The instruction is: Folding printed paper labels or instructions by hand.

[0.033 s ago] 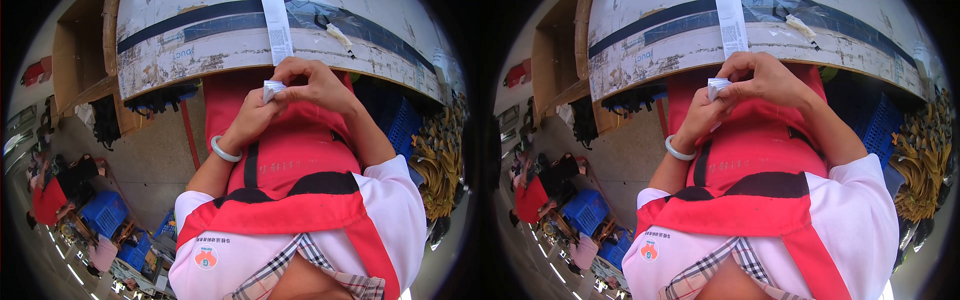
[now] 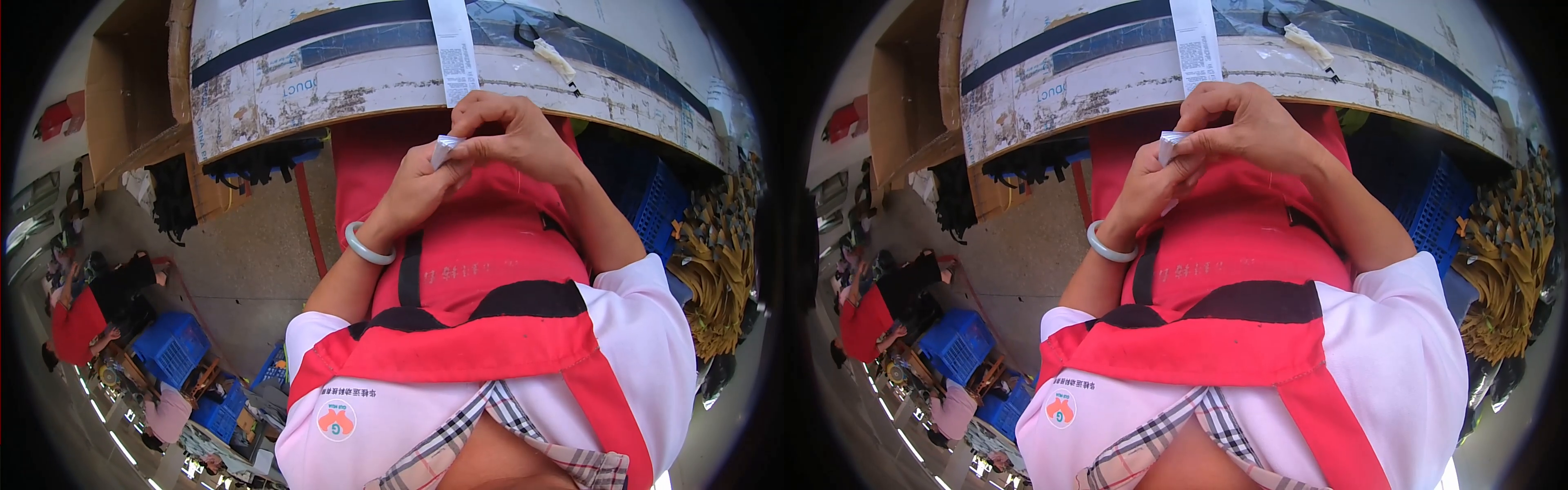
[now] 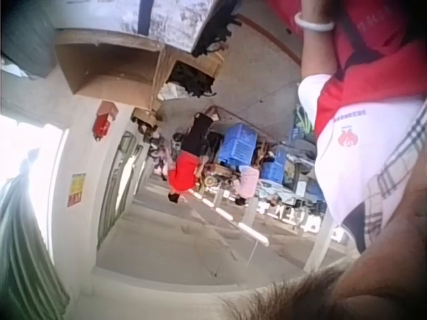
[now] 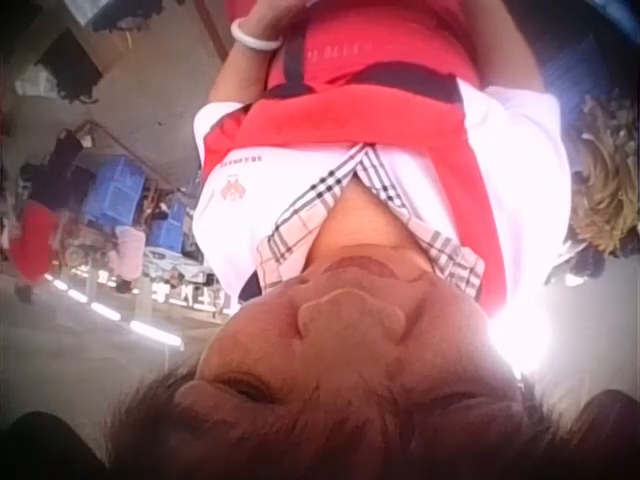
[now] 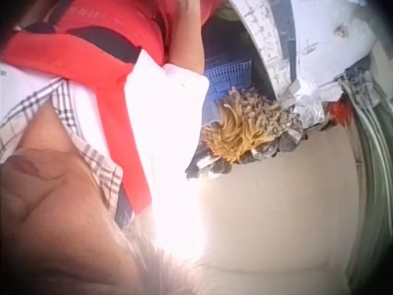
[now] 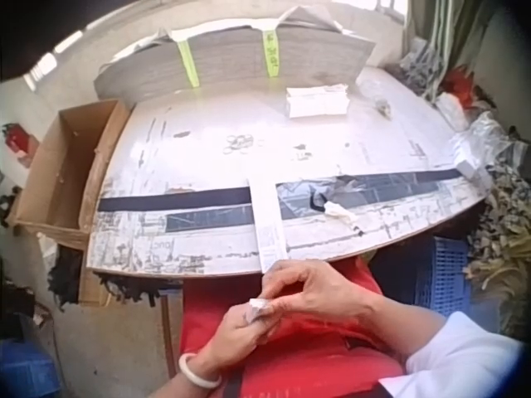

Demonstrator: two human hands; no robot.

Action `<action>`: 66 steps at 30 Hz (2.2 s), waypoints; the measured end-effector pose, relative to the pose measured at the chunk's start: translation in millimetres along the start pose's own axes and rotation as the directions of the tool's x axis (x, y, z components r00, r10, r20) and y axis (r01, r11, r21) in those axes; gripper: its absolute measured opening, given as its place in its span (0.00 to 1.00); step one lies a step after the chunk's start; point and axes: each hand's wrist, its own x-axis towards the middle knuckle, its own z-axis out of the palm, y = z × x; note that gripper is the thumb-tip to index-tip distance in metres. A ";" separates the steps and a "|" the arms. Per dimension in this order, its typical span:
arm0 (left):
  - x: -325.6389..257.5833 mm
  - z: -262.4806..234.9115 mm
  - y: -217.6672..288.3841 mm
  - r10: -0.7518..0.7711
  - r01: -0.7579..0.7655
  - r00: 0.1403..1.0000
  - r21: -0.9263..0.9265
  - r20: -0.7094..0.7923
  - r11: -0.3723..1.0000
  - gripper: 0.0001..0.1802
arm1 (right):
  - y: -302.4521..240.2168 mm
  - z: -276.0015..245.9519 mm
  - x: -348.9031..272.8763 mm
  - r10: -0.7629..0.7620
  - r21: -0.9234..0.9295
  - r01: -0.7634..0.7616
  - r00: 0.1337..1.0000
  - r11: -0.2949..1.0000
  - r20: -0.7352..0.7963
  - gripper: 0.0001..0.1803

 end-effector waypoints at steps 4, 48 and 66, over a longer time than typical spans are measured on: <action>4.9 -4.1 -7.0 -0.015 0.014 1.000 0.073 0.014 0.997 0.09 | 5.3 9.6 -4.6 0.083 0.181 -0.058 0.988 0.982 -0.130 0.04; 15.0 -25.9 22.7 0.638 -0.488 0.759 0.536 -0.129 0.689 0.10 | -9.6 -7.5 21.5 0.073 0.191 -0.039 0.982 0.981 -0.174 0.10; 15.7 -28.1 11.4 0.604 -0.459 0.781 0.507 -0.160 0.729 0.09 | -5.1 -3.0 19.0 0.138 0.211 -0.106 0.980 0.972 -0.141 0.09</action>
